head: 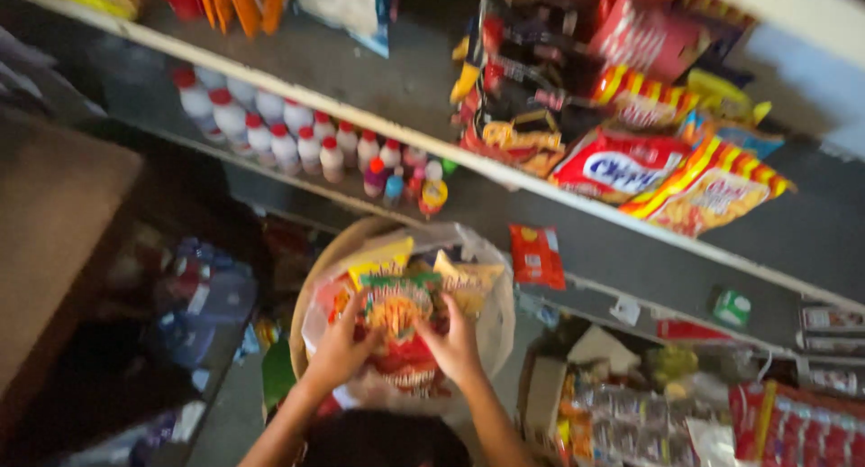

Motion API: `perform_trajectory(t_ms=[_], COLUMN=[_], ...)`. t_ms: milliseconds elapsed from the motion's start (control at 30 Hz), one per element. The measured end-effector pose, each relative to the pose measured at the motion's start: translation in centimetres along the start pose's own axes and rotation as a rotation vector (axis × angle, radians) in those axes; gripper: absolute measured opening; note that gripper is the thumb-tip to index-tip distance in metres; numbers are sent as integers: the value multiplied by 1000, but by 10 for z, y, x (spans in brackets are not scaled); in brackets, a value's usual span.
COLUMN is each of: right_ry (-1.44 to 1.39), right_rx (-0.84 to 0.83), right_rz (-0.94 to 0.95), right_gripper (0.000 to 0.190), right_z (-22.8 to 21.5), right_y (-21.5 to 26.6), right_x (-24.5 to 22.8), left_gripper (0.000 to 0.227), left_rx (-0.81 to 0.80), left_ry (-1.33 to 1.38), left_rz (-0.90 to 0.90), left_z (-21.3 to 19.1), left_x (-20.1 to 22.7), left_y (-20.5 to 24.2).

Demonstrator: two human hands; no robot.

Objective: Gather various packaged snacks from store shelves and put them into a plastic bag.

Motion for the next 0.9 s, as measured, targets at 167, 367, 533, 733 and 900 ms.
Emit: perform_trajectory(t_ms=[167,367,533,733,900], right_ry=[-174,-471,-255,131,200], right_rx=[-47,-115,-80,61,81], right_rz=[-149,-51,-391,-674,-826], right_gripper=[60,75,72,78,86], right_z=[-3,-27,-81,-167,-219], right_y=[-1,-9,-14,-27,-43], right_x=[10,-35,-165,-305,-380], left_gripper=[81,80,74,70,68], left_rx=[-11,-1,154,253,397], left_ry=[156,270,-79,-184,-237], left_rz=[-22,148,558,863,1179], left_z=[6,-25,-91,-149,-179], left_x=[-11,65,202,321,398], left_y=[-6,-9,-2,-27,-32])
Point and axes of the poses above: each hand's wrist, its own y-axis away from the middle knuckle, its own z-axis out of the palm, x = y × z, the point moved 5 cm from there along -y, towards the middle knuckle, and after that the axes turned 13 degrees about -x, right-handed, at the moved point
